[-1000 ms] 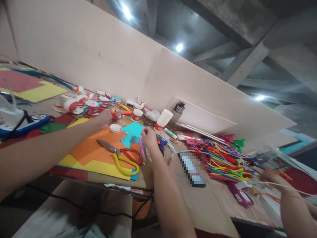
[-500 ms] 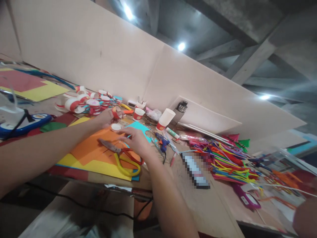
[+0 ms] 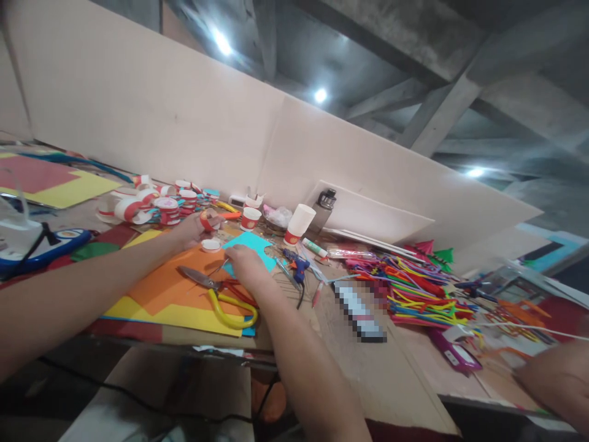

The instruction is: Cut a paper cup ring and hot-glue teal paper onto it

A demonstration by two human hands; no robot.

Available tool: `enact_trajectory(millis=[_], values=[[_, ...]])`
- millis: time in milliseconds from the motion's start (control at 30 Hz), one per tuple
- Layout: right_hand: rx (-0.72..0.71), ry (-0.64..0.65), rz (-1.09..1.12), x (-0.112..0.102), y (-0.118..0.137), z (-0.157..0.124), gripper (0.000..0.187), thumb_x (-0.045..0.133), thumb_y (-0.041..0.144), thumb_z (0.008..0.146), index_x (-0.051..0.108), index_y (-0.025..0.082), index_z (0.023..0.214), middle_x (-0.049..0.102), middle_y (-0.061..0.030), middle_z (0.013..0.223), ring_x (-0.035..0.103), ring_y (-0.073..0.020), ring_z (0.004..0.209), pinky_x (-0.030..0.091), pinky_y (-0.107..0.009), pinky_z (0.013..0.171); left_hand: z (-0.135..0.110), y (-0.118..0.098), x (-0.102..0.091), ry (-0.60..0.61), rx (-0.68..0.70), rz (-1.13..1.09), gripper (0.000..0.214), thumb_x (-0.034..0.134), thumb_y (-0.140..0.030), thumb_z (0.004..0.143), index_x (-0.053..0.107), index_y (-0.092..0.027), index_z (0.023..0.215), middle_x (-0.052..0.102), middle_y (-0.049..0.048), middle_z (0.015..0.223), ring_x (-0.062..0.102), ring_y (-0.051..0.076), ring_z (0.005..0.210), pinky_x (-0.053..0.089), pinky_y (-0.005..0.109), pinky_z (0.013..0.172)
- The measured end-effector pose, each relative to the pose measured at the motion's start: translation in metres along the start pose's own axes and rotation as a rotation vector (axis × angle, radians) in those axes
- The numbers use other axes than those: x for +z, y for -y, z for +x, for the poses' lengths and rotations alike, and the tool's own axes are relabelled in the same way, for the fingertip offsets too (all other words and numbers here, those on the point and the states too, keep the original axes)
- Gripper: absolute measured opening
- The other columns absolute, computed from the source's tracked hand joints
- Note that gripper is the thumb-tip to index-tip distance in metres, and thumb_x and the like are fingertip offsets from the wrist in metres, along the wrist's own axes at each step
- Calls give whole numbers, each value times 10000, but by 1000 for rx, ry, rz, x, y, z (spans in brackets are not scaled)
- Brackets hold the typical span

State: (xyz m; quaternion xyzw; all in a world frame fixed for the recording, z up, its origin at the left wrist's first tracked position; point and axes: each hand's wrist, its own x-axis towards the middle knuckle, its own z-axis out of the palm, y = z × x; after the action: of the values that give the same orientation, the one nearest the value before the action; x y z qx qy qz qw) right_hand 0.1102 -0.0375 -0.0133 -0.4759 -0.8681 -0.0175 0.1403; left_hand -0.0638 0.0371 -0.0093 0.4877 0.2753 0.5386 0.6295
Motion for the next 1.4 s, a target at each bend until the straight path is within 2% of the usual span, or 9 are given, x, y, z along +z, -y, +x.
enact_trajectory(millis=[200,300,367,400,567,700,1000,1167,1400], values=[[179,-213,544,-33,30,-9,158,583,119,833,718,162,904,717,-33,860,639,-133,770,500,-261,750,5,0,-1,-30,-32,-28,216,797,-168,563,645,-113,706,659,38,630,465,58,440,316,162,397],[-59,216,967,-47,59,-19,209,622,192,832,714,170,1019,723,-48,984,670,-145,906,523,-258,810,7,0,-2,-25,-46,-42,222,735,-115,576,695,-98,794,682,52,664,464,55,441,308,156,398],[-248,540,1023,-55,72,-21,407,686,193,781,667,219,1186,662,-57,1228,626,-171,1104,521,-236,827,8,0,-3,-10,-49,-52,257,723,-128,598,709,-93,852,673,42,664,437,45,426,295,153,389],[-281,568,1007,-57,74,-21,452,694,185,772,652,237,1219,622,-52,1299,607,-170,1138,517,-224,824,8,0,-3,0,-47,-57,267,727,-153,616,711,-89,875,660,34,656,421,40,418,285,153,384],[111,-145,1010,-48,41,-6,161,671,318,782,695,175,852,659,6,718,590,-100,617,488,-225,613,7,2,0,181,8,-100,319,784,-290,670,683,-89,896,590,-4,616,388,20,392,243,149,372],[325,-543,909,-31,8,0,213,626,384,791,646,174,818,601,18,661,516,-98,569,420,-219,540,0,6,9,357,-15,0,324,751,-396,746,644,-122,882,617,11,637,422,29,379,224,153,351],[311,-496,813,-23,-1,-7,394,434,490,908,513,195,659,522,18,592,475,-107,540,369,-230,515,-15,-1,21,426,-97,45,355,701,-475,780,638,-129,825,624,25,591,496,65,399,339,170,380],[323,-532,673,-25,3,-10,203,551,387,846,590,188,837,606,-7,774,530,-123,662,425,-236,587,-13,-2,19,442,-104,36,369,686,-491,777,650,-124,763,577,18,519,458,67,372,306,175,355],[262,-494,860,-26,6,-9,362,439,480,900,631,179,960,609,-40,846,571,-139,704,443,-242,558,-24,-6,28,555,-150,174,335,600,-446,808,617,-134,689,568,42,485,437,93,345,288,204,344]])
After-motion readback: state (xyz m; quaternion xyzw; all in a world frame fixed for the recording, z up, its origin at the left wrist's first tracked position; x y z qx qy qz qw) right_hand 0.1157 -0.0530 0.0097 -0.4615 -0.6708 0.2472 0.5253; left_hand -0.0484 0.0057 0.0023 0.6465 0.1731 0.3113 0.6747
